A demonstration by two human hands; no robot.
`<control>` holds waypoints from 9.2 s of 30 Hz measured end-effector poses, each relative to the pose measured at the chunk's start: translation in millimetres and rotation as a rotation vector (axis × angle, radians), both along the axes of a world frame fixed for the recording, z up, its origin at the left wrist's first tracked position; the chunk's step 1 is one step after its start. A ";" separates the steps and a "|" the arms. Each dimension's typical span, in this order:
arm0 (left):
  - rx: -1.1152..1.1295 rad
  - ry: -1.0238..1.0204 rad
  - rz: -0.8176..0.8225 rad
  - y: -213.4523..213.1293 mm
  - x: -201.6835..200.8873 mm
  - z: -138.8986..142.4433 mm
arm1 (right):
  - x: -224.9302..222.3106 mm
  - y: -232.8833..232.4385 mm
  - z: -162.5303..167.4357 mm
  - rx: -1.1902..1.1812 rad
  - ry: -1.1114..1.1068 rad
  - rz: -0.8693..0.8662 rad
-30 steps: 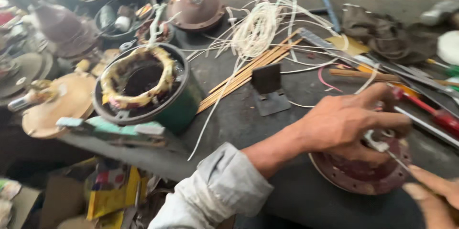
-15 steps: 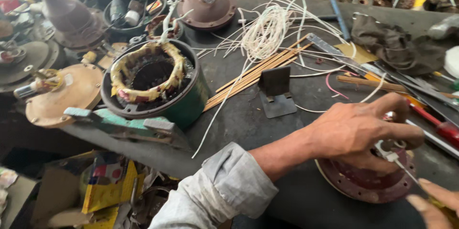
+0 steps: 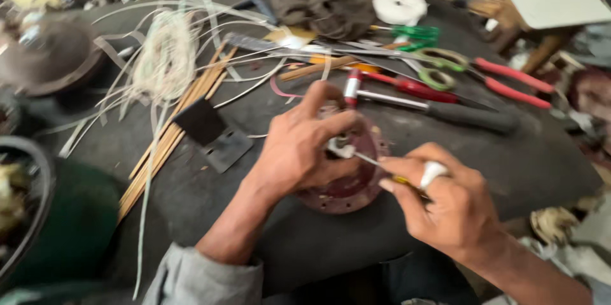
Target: The person strips and twists wires, then connects them to a small white plastic component mounted on a maroon circular base. They use a screwdriver to tighten terminals and scissors to trim excess wire, repeating the process for multiple connections.
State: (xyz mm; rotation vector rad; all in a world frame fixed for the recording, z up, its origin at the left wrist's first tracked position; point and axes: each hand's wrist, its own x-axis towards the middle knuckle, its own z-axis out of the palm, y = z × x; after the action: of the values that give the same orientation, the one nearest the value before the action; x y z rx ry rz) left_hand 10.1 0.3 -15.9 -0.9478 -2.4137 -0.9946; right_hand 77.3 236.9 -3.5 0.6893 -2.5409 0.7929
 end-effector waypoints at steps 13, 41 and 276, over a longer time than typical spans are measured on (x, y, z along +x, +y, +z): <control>-0.053 -0.014 0.016 10.5 -1.9 8.5 | -17.3 13.5 6.1 0.267 0.328 0.283; -0.065 -0.045 0.013 15.2 4.7 14.1 | -31.0 23.4 -14.1 -0.741 -1.281 0.025; 0.624 -0.218 0.196 37.6 4.5 -6.8 | -216.6 101.7 -2.2 0.441 -0.271 -0.131</control>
State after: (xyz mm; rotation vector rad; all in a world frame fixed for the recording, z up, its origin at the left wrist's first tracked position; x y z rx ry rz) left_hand 14.6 37.9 -22.7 -0.3906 -2.0736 -1.6950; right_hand -139.3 338.6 -5.6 0.5645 -3.0130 0.2946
